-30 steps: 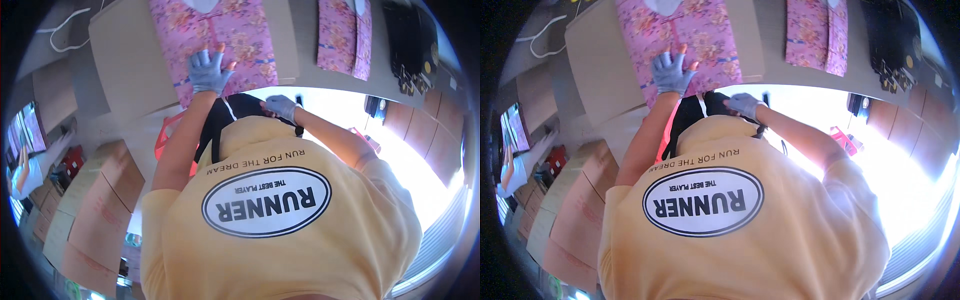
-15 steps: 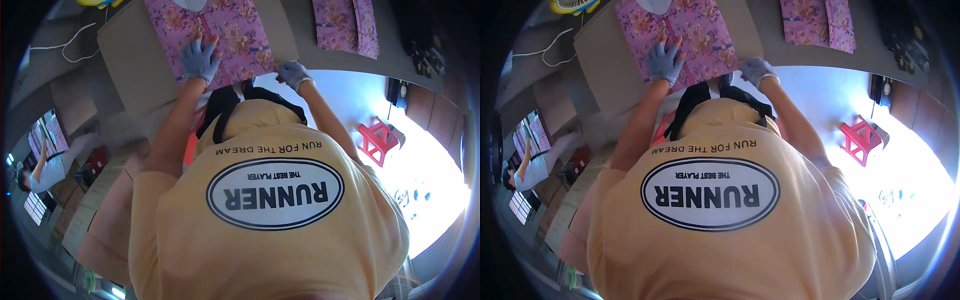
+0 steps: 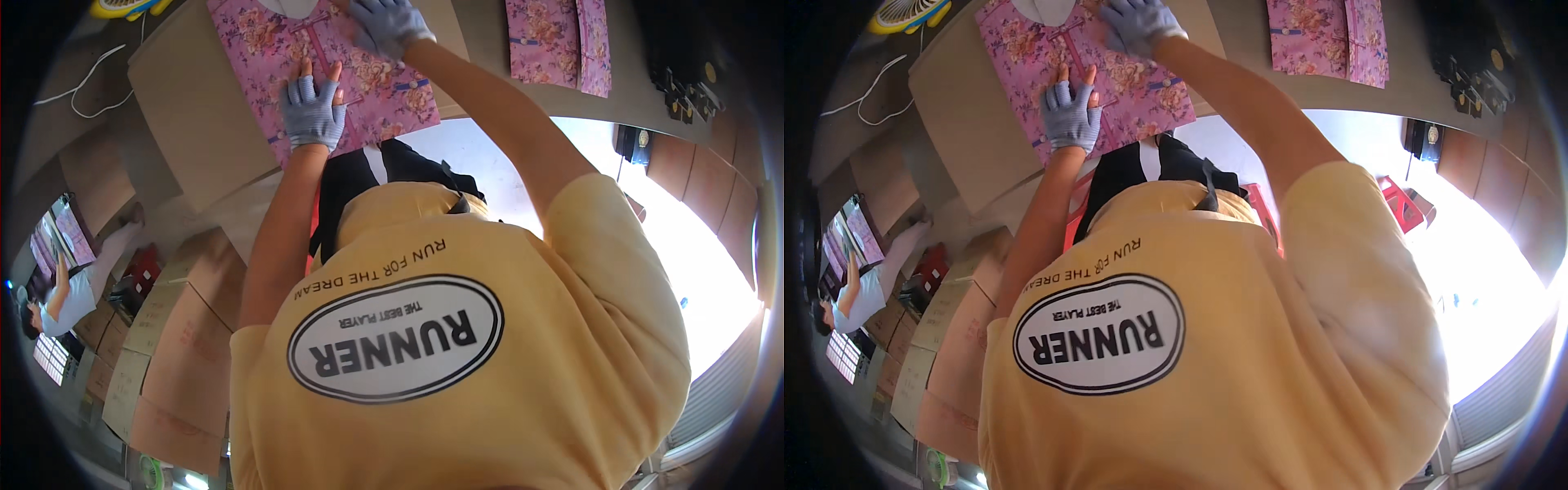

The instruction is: The person folds pink floral garments on a table, smoothing them out and stacking them into a pile. The person wears gloves and handles the items one by one, ensuring they are neatly aligned before placing them on the stack.

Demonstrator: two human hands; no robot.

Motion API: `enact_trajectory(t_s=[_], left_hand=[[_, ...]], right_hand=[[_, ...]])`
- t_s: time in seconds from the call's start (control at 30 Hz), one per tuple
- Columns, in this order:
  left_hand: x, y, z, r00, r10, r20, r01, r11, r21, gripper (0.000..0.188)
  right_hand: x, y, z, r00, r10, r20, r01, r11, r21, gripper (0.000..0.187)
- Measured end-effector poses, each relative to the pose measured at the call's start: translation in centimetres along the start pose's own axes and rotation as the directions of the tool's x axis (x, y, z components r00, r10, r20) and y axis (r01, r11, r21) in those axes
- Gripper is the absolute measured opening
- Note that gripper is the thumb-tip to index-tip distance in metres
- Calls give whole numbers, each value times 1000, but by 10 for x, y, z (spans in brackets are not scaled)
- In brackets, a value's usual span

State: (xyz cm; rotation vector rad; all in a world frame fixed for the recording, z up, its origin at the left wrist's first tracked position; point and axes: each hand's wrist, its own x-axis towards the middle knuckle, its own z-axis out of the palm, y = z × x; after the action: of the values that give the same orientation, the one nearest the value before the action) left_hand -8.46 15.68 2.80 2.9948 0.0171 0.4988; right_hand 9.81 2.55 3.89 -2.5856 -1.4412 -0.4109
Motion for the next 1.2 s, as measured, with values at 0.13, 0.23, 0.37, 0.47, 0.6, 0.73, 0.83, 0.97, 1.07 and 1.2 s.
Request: enact_trajectory(t_s=[0.13,0.23,0.37,0.47,0.6,0.73,0.83,0.97,1.07,1.2], left_hand=[[-7,3,-1,1000,-16,22,16,1000,-23,44],[-6,0,1,999,-23,44,25,999,-35,44],[-4,0,6,1000,9,-4,-9,999,46,45],[-5,7,3,994,-58,91,50,996,78,47],[-11,18,-6,995,-59,83,50,993,105,50],[-5,31,1,976,-91,196,82,995,54,51],[-13,11,6,986,81,148,-44,970,-239,54],[-5,16,-31,989,104,-107,-130,955,-268,58],[-50,-11,-5,1000,-19,7,20,994,-105,60],[-78,-24,39,994,100,52,-95,992,-88,65]], right_hand=[[-91,-36,-22,987,56,149,-72,992,102,56],[-180,-51,-35,937,-90,337,102,995,-16,72],[-266,-22,-51,885,-63,462,-47,974,223,56],[-298,-9,-45,707,177,684,-612,638,468,40],[-220,-47,-38,250,137,959,-639,-720,269,24],[-225,-45,10,362,415,835,-760,-387,522,21],[-220,5,-51,541,780,314,-613,110,782,25],[-262,151,-132,329,944,13,-847,289,446,26],[-285,238,-142,49,975,215,-400,-178,899,37],[-374,347,-109,100,995,-5,-967,98,235,49]])
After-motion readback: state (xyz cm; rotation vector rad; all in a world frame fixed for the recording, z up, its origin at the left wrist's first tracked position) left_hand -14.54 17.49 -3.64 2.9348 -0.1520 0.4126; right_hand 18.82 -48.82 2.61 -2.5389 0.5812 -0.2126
